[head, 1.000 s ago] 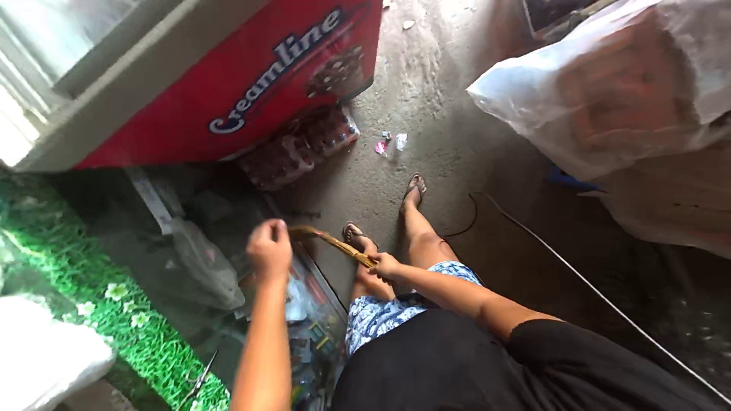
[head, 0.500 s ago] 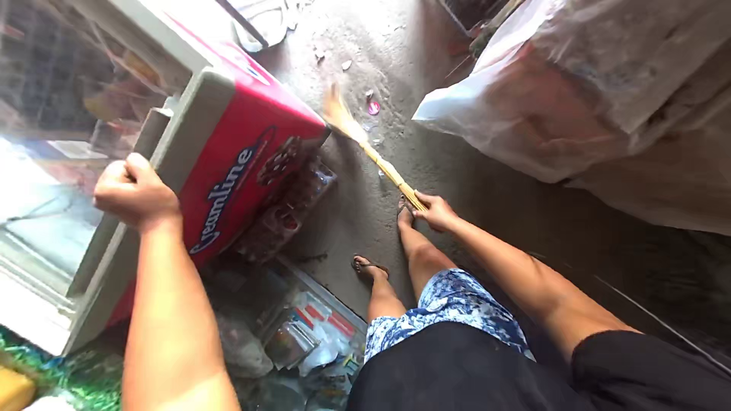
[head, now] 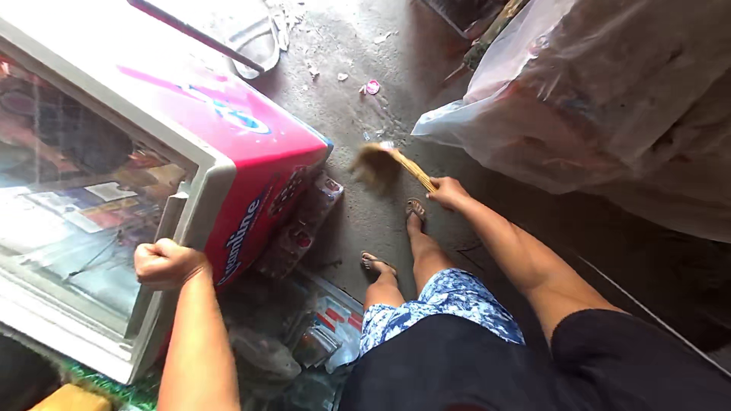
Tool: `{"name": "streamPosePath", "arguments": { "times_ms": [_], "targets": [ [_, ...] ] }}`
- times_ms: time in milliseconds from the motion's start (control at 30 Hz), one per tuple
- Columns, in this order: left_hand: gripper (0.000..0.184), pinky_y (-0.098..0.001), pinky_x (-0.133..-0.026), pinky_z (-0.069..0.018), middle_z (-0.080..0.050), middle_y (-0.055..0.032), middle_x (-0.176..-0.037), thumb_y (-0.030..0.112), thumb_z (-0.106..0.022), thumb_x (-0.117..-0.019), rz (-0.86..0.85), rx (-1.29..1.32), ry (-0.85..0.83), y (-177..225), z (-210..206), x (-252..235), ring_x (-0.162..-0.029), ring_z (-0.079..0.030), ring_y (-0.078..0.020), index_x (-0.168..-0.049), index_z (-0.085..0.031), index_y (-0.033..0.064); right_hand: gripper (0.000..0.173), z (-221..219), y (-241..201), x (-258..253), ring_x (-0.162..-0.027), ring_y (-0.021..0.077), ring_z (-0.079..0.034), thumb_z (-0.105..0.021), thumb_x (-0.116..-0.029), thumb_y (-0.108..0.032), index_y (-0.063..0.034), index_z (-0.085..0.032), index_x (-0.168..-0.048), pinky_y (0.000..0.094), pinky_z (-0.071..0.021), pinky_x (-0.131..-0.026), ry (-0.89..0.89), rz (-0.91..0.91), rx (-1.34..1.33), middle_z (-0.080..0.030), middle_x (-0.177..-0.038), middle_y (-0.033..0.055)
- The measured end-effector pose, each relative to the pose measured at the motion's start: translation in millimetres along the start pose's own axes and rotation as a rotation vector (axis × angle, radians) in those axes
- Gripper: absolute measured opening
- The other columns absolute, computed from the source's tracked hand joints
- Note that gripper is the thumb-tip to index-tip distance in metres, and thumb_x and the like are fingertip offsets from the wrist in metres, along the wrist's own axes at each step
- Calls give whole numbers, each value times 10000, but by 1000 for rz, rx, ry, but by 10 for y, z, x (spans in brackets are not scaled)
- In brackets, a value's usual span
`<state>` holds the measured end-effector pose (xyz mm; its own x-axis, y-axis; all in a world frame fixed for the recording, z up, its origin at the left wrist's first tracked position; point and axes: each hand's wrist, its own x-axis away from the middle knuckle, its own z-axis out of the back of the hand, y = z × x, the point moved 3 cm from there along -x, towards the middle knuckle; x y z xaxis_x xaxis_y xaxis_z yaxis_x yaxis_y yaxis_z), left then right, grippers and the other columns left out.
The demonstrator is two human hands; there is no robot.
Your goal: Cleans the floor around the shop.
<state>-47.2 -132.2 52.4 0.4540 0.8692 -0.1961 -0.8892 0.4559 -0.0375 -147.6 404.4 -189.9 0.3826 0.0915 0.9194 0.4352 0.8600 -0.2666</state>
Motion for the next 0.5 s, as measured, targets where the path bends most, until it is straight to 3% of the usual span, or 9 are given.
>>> {"name": "streamPosePath", "arguments": {
  "times_ms": [67,100,167,200,300,333,400,467,500],
  "targets": [
    [348,-516,-863,-496,-705,-218,-979,216,-427,-990,-6,2,21,-4,0,16,-995,-691,-332,-889,-636,-44,646,-27,-157,-74,-1047,459,-680,-735,-938,-157,-149,-499,-1540,667,-526,-889,16,40,-45,-677,-1236,266],
    [352,-513,-858,-497,-706,-214,-972,222,-427,-990,-9,-2,30,-5,-2,14,-987,-693,-326,-884,-638,-40,674,-82,-205,-2,-966,432,-697,-725,-947,-161,-161,-459,-1566,639,-552,-840,-1,47,-71,-683,-1209,265],
    [358,-526,-863,-496,-710,-216,-970,225,-432,-987,-7,-1,32,-7,-6,19,-993,-695,-332,-886,-648,-42,678,-193,-220,311,-687,324,-656,-699,-979,-201,-189,-411,-1593,520,-566,-638,-91,39,-119,-685,-1057,249],
    [359,-531,-862,-496,-710,-220,-966,221,-434,-985,-8,4,31,-1,-8,20,-993,-694,-338,-882,-650,-46,680,-205,-223,484,-650,280,-622,-689,-996,-217,-206,-386,-1604,472,-550,-610,-174,8,-130,-673,-1036,233],
    [355,-524,-856,-496,-713,-210,-955,213,-430,-986,-1,-12,21,1,0,13,-993,-697,-330,-866,-648,-41,603,-291,-278,659,-632,184,-570,-694,-998,-246,-225,-466,-1555,363,-511,-588,-345,-64,-34,-652,-991,155],
    [352,-515,-851,-497,-713,-204,-944,208,-431,-983,-8,-11,29,-19,-5,16,-979,-698,-321,-858,-648,-38,541,-382,-341,577,-697,210,-605,-710,-980,-240,-196,-545,-1493,401,-527,-641,-351,-48,30,-667,-1012,159],
    [345,-484,-853,-498,-713,-188,-934,196,-434,-987,-28,-1,48,-33,-10,26,-968,-698,-295,-857,-655,-34,408,-630,-536,264,-951,361,-688,-737,-932,-209,-101,-678,-1320,586,-544,-844,-318,31,118,-701,-1118,224],
    [359,-472,-867,-503,-723,-181,-949,197,-431,-999,-46,2,55,-12,-22,30,-977,-704,-282,-899,-684,-38,307,-798,-753,-136,-941,412,-697,-719,-934,-228,-46,-714,-1181,633,-542,-817,-233,100,91,-709,-1058,244],
    [365,-467,-867,-502,-725,-180,-953,198,-428,-1003,-56,1,63,-10,-20,31,-975,-704,-278,-915,-692,-38,318,-798,-864,-314,-926,425,-698,-718,-925,-191,-46,-702,-1208,639,-546,-797,-186,106,28,-705,-1058,255]
  ]
}}
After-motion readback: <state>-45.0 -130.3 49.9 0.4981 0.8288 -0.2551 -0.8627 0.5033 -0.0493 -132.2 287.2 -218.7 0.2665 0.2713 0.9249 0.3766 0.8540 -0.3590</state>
